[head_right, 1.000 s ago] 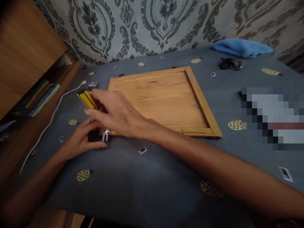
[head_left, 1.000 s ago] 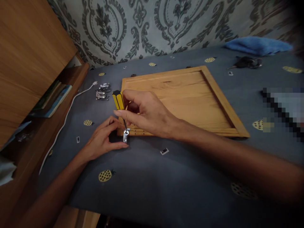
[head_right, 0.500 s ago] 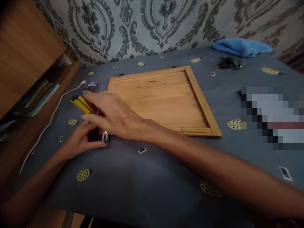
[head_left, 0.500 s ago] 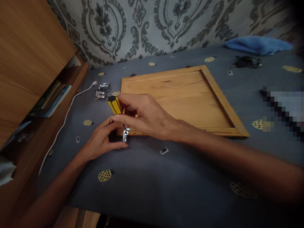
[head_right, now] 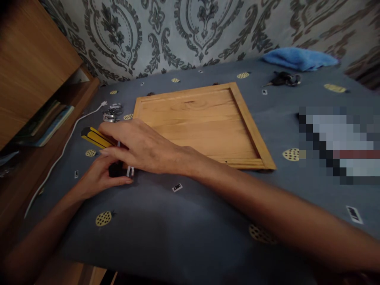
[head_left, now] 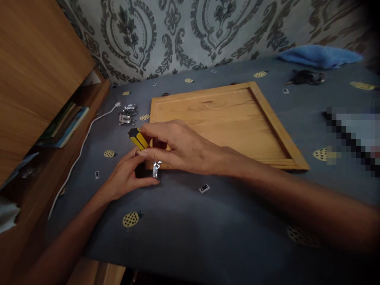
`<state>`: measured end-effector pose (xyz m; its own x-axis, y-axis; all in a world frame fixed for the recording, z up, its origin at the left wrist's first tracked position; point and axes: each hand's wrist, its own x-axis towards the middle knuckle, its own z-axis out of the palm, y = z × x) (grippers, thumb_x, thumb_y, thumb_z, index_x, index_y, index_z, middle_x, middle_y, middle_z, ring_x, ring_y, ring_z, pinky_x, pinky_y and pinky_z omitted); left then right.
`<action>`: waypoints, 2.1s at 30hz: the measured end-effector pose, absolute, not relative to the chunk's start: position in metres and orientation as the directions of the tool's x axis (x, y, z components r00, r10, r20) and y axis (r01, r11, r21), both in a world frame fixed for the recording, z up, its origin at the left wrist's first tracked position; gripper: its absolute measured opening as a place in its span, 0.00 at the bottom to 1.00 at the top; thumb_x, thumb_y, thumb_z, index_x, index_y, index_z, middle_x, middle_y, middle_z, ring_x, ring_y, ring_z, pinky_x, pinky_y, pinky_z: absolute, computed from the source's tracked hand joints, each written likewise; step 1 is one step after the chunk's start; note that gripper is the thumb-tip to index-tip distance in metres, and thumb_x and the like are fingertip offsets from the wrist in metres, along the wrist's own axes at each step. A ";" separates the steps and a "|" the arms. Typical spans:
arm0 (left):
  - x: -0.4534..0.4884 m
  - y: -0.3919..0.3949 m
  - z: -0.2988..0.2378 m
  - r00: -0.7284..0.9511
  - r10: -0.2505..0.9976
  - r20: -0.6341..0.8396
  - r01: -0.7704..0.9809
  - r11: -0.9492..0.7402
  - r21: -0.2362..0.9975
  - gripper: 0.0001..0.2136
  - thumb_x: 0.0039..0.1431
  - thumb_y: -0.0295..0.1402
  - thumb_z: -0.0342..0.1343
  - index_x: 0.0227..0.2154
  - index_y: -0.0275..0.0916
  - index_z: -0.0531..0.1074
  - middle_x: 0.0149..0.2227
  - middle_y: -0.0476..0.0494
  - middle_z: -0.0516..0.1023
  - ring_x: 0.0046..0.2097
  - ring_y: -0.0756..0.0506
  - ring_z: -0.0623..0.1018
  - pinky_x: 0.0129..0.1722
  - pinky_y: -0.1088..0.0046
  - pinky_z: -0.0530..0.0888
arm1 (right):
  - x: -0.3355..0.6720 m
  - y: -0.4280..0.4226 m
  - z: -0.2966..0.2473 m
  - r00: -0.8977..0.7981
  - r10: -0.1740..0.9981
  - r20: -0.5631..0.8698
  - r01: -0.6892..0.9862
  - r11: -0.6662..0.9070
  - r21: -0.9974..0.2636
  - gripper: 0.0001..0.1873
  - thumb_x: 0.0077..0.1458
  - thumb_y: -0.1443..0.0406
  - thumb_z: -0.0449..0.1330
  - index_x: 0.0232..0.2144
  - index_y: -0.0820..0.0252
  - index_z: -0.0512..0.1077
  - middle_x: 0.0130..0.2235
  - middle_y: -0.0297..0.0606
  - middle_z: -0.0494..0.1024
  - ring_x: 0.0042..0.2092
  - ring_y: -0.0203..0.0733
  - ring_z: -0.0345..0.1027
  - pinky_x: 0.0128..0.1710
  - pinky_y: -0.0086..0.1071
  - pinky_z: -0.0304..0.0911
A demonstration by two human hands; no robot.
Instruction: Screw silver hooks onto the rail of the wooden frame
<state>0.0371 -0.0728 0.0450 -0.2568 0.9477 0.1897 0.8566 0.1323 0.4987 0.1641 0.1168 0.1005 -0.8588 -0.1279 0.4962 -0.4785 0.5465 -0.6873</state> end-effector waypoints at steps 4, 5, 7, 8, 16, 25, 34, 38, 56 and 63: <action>0.037 -0.073 0.045 -0.245 0.948 0.202 0.854 0.112 0.508 0.27 0.54 0.57 0.63 0.49 0.44 0.75 0.41 0.42 0.76 0.43 0.38 0.76 0.44 0.58 0.75 | 0.164 0.115 0.100 -0.858 -0.109 0.502 -0.477 0.532 -0.700 0.13 0.65 0.65 0.58 0.30 0.57 0.58 0.27 0.26 0.62 0.29 0.32 0.56 0.30 0.28 0.51; 0.036 -0.073 0.045 -0.243 0.948 0.203 0.854 0.110 0.509 0.27 0.54 0.57 0.63 0.49 0.44 0.75 0.41 0.43 0.77 0.43 0.38 0.76 0.43 0.58 0.75 | 0.164 0.115 0.099 -0.857 -0.105 0.504 -0.477 0.527 -0.703 0.13 0.65 0.65 0.58 0.30 0.57 0.58 0.27 0.26 0.62 0.29 0.32 0.56 0.30 0.28 0.51; 0.036 -0.073 0.044 -0.247 0.948 0.201 0.854 0.115 0.507 0.27 0.53 0.58 0.63 0.47 0.43 0.76 0.40 0.42 0.77 0.42 0.38 0.76 0.41 0.60 0.75 | 0.165 0.113 0.098 -0.853 -0.098 0.512 -0.481 0.526 -0.702 0.14 0.65 0.65 0.58 0.30 0.57 0.58 0.27 0.26 0.62 0.29 0.31 0.56 0.30 0.28 0.51; 0.036 -0.072 0.044 -0.253 0.947 0.198 0.854 0.122 0.506 0.26 0.53 0.58 0.63 0.45 0.42 0.77 0.39 0.42 0.76 0.41 0.38 0.76 0.40 0.60 0.75 | 0.165 0.113 0.098 -0.849 -0.094 0.520 -0.484 0.530 -0.696 0.14 0.65 0.65 0.59 0.30 0.57 0.57 0.27 0.25 0.61 0.29 0.31 0.55 0.30 0.28 0.51; 0.036 -0.071 0.042 -0.259 0.942 0.215 0.844 0.113 0.524 0.27 0.53 0.59 0.63 0.45 0.41 0.77 0.39 0.42 0.77 0.42 0.38 0.76 0.42 0.59 0.75 | 0.164 0.110 0.094 -0.820 -0.065 0.569 -0.478 0.624 -0.618 0.16 0.66 0.63 0.58 0.30 0.57 0.55 0.29 0.26 0.62 0.31 0.32 0.56 0.32 0.27 0.52; 0.034 -0.071 0.041 -0.231 0.945 0.232 0.843 0.076 0.533 0.24 0.54 0.54 0.65 0.45 0.42 0.77 0.42 0.41 0.77 0.44 0.37 0.76 0.44 0.58 0.76 | 0.164 0.106 0.090 -0.784 -0.027 0.620 -0.482 0.656 -0.581 0.16 0.66 0.64 0.58 0.30 0.56 0.54 0.31 0.27 0.63 0.32 0.32 0.56 0.34 0.28 0.54; 0.035 -0.071 0.043 -0.211 0.943 0.257 0.856 0.052 0.514 0.25 0.55 0.57 0.62 0.45 0.41 0.77 0.43 0.40 0.79 0.45 0.37 0.78 0.41 0.58 0.76 | 0.165 0.104 0.089 -0.778 -0.009 0.629 -0.472 0.668 -0.575 0.16 0.66 0.64 0.59 0.30 0.56 0.54 0.30 0.27 0.62 0.31 0.32 0.56 0.32 0.28 0.54; 0.036 -0.071 0.043 -0.206 0.945 0.254 0.845 0.041 0.533 0.26 0.56 0.56 0.63 0.49 0.42 0.75 0.46 0.40 0.78 0.48 0.37 0.77 0.47 0.56 0.76 | 0.165 0.104 0.088 -0.768 0.026 0.640 -0.458 0.675 -0.578 0.15 0.67 0.62 0.57 0.31 0.56 0.55 0.29 0.27 0.63 0.31 0.32 0.56 0.32 0.28 0.54; 0.041 -0.070 0.054 -0.208 0.964 0.165 0.819 0.080 0.568 0.21 0.58 0.52 0.62 0.43 0.41 0.73 0.45 0.44 0.74 0.47 0.41 0.73 0.47 0.63 0.72 | 0.163 0.110 0.095 -0.726 0.144 0.672 -0.457 0.630 -0.628 0.20 0.62 0.64 0.60 0.28 0.55 0.51 0.27 0.25 0.62 0.30 0.31 0.57 0.33 0.28 0.55; 0.040 -0.069 0.053 -0.201 0.959 0.199 0.828 0.057 0.558 0.20 0.58 0.52 0.63 0.41 0.41 0.72 0.43 0.44 0.74 0.46 0.41 0.74 0.47 0.62 0.74 | 0.163 0.109 0.090 -0.746 0.123 0.654 -0.448 0.633 -0.631 0.19 0.63 0.61 0.61 0.28 0.56 0.54 0.27 0.26 0.63 0.31 0.33 0.57 0.32 0.29 0.55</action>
